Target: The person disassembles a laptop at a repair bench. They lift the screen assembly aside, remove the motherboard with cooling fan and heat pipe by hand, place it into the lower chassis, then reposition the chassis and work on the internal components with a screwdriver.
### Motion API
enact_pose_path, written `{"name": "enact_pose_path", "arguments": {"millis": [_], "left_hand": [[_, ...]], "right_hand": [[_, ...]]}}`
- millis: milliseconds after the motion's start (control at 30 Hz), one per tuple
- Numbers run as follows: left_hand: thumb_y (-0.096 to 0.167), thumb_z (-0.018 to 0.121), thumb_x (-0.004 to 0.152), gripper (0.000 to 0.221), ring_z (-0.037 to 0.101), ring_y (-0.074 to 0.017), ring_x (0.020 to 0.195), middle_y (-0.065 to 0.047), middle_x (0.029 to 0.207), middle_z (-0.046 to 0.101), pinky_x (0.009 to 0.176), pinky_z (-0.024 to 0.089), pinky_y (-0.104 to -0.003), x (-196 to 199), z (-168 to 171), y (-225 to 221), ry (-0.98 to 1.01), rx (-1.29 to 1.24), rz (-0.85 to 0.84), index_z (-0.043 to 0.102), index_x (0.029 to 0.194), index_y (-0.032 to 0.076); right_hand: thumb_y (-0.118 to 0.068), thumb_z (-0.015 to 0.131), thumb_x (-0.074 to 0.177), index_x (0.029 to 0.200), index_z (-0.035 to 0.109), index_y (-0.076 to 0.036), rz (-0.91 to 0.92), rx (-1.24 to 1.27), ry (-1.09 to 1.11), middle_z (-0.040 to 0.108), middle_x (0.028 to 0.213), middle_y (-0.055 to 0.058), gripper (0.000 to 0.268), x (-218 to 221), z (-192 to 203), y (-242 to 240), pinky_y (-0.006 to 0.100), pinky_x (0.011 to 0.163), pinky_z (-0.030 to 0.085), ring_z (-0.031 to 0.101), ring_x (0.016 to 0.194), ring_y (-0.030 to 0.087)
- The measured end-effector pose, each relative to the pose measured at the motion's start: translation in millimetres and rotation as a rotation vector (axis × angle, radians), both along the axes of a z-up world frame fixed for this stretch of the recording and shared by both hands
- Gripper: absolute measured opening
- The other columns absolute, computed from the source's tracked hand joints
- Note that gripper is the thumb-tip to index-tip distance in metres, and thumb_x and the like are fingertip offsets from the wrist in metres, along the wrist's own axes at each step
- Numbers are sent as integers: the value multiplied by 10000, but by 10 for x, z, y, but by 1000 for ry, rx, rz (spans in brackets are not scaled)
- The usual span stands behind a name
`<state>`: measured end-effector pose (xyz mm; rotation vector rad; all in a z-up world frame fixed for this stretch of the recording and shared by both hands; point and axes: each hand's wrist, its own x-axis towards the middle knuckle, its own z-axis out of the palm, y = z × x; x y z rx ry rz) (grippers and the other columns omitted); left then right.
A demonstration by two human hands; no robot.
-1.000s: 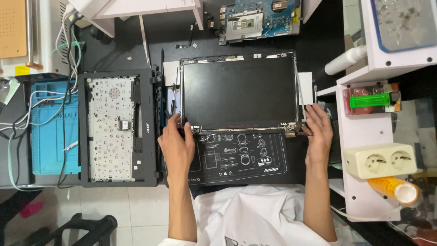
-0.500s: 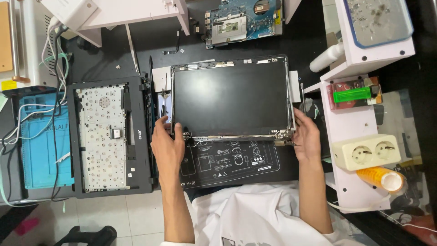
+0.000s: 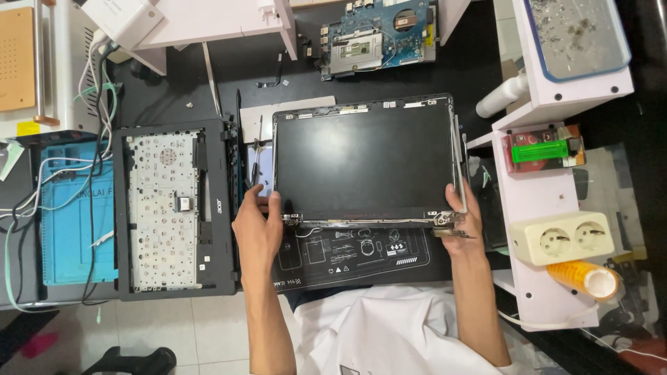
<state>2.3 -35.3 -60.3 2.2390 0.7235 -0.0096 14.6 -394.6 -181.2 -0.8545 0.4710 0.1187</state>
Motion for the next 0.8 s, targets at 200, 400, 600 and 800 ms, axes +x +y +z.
{"name": "enact_pose_path", "arguments": {"millis": [200, 400, 600, 800], "left_hand": [[313, 625, 1009, 370, 660, -206, 840, -102, 989, 685, 787, 524, -333, -132, 30, 194, -72, -101, -50, 721, 1181, -1], [314, 554, 1061, 331, 452, -126, 753, -12, 804, 528, 665, 395, -322, -323, 7, 376, -9, -491, 25, 628, 1060, -9], [292, 446, 1089, 319, 468, -47, 742, 47, 777, 533, 671, 424, -239, -594, -112, 364, -211, -359, 80, 614, 1073, 21], [296, 458, 1090, 348, 360, -73, 666, 24, 724, 450, 586, 319, -262, -880, -47, 473, -176, -359, 353, 651, 1147, 11]], "right_hand": [[-102, 679, 1008, 1297, 622, -91, -46, 76, 18, 707, 1137, 39, 295, -86, -19, -69, 340, 854, 600, 707, 1020, 185], [-147, 591, 1063, 1366, 630, -77, 20, 141, -59, 697, 1300, 85, 313, -49, 151, 50, 368, 991, 559, 689, 1147, 215], [-343, 536, 1113, 1346, 648, 1, 50, 399, -56, 707, 1300, 149, 430, 108, 284, 217, 398, 1050, 528, 683, 1192, 268], [-204, 563, 1105, 1415, 624, 23, 181, 315, -15, 699, 1311, 151, 389, 569, 384, 618, 380, 1064, 521, 671, 1202, 258]]}}
